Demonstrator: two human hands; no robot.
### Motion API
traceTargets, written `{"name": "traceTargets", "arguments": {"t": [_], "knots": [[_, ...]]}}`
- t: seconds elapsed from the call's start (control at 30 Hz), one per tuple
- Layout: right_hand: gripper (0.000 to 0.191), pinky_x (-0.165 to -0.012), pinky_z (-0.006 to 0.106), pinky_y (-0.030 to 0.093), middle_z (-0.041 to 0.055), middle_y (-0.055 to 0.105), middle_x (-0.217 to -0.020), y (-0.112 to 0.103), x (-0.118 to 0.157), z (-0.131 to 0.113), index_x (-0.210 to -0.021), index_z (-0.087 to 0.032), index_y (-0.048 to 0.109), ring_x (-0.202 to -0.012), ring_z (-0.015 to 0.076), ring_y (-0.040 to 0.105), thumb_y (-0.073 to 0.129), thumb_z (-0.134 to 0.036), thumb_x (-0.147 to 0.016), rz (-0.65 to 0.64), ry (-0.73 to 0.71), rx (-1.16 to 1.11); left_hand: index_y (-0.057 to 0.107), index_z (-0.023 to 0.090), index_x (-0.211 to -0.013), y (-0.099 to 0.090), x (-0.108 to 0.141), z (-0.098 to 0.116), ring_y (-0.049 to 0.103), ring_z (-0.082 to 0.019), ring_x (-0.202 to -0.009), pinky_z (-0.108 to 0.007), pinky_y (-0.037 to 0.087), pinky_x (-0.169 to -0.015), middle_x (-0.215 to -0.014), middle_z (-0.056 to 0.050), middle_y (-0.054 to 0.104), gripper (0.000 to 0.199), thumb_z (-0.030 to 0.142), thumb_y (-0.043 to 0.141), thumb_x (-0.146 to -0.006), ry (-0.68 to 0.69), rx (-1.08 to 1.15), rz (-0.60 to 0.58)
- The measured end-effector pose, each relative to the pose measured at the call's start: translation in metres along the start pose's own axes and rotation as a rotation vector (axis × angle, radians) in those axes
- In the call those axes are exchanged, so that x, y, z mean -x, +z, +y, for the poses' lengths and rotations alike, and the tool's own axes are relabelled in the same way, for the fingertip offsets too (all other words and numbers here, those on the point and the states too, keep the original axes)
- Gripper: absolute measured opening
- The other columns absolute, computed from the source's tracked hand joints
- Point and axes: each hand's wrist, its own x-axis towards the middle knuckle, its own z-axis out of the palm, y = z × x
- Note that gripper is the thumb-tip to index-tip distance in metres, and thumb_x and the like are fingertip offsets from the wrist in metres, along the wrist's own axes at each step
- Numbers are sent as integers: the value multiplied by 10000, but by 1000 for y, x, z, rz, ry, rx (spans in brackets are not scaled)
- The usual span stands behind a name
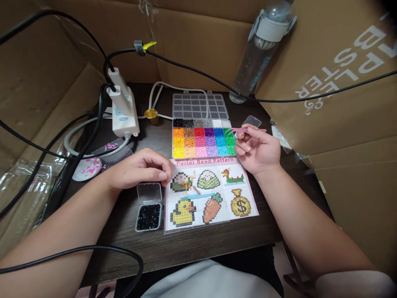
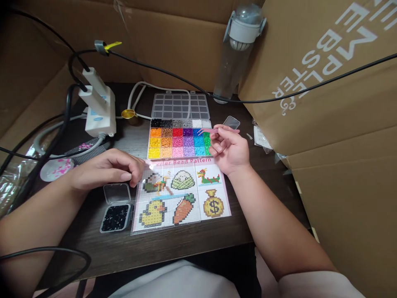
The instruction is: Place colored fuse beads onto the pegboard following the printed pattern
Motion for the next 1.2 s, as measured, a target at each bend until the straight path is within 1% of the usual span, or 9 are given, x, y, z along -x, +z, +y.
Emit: {"name": "traceTargets", "arguments": {"t": [0.4, 0.57, 0.63, 0.73, 0.83, 0.97, 1.03, 1.1, 1.2], "knots": [[72, -397, 233, 261, -53, 576, -640, 1, 1, -1, -750, -219, 622, -412, 53, 313, 664, -222, -691, -14, 9, 17, 706, 145, -715, -1, -2, -1, 598, -154, -652, -267, 484, -672, -672, -49, 674, 288, 364, 627, -885, 2, -32, -6], [68, -386, 224, 266, -54, 592, -643, 2, 1, 0, -746, -224, 647, -406, 46, 317, 686, -229, -692, -14, -16, 41, 706, 149, -717, -1, -1, -1, 595, -153, -660, -265, 482, -680, -669, -44, 671, 275, 350, 623, -885, -2, -32, -12], [58, -384, 218, 294, -48, 618, -658, 2, 1, 2, -741, -226, 667, -408, 44, 342, 702, -236, -695, -11, -38, 62, 704, 152, -719, 0, -1, -1, 594, -149, -669, -258, 479, -683, -673, -38, 672, 248, 325, 625, -878, -14, -20, -9], [53, -408, 217, 373, -23, 681, -721, 1, 3, 6, -750, -229, 703, -458, 61, 459, 725, -250, -706, -28, -135, 157, 704, 149, -714, 1, -1, 1, 599, -149, -671, -253, 480, -679, -674, -36, 677, 217, 298, 636, -857, -29, 4, 2], [60, -467, 238, 461, 13, 727, -762, 2, 7, 14, -784, -225, 732, -546, 103, 579, 739, -274, -750, -57, -280, 341, 708, 137, -715, 2, 0, 2, 596, -148, -656, -252, 472, -655, -669, -41, 674, 214, 294, 636, -842, -47, 13, 13], [110, -652, 332, 583, 50, 771, -858, 6, 13, 29, -851, -204, 757, -679, 160, 687, 761, -285, -777, 9, -480, 636, 703, 118, -717, 4, 2, 0, 594, -154, -657, -264, 465, -652, -666, -54, 674, 233, 309, 632, -830, -62, 50, 18], [187, -775, 395, 602, 58, 782, -870, 13, 16, 35, -946, -204, 749, -798, 204, 731, 766, -272, -773, 19, -526, 662, 693, 112, -695, 4, 3, -1, 572, -141, -627, -256, 445, -621, -651, -53, 671, 251, 324, 641, -820, -40, 63, 25], [124, -839, 423, 593, 68, 783, -886, 23, 20, 37, -905, -206, 757, -859, 220, 735, 740, -266, -798, -22, -576, 731, 687, 110, -702, 5, 4, -3, 573, -140, -632, -254, 440, -618, -657, -53, 681, 237, 314, 647, -817, -48, 74, 27], [85, -866, 432, 579, 65, 777, -915, 43, 25, 35, -858, -224, 769, -894, 222, 724, 692, -254, -843, -98, -612, 874, 677, 113, -688, 7, 5, -3, 562, -129, -602, -251, 428, -603, -637, -42, 673, 233, 315, 662, -803, -39, 119, 39]]}}
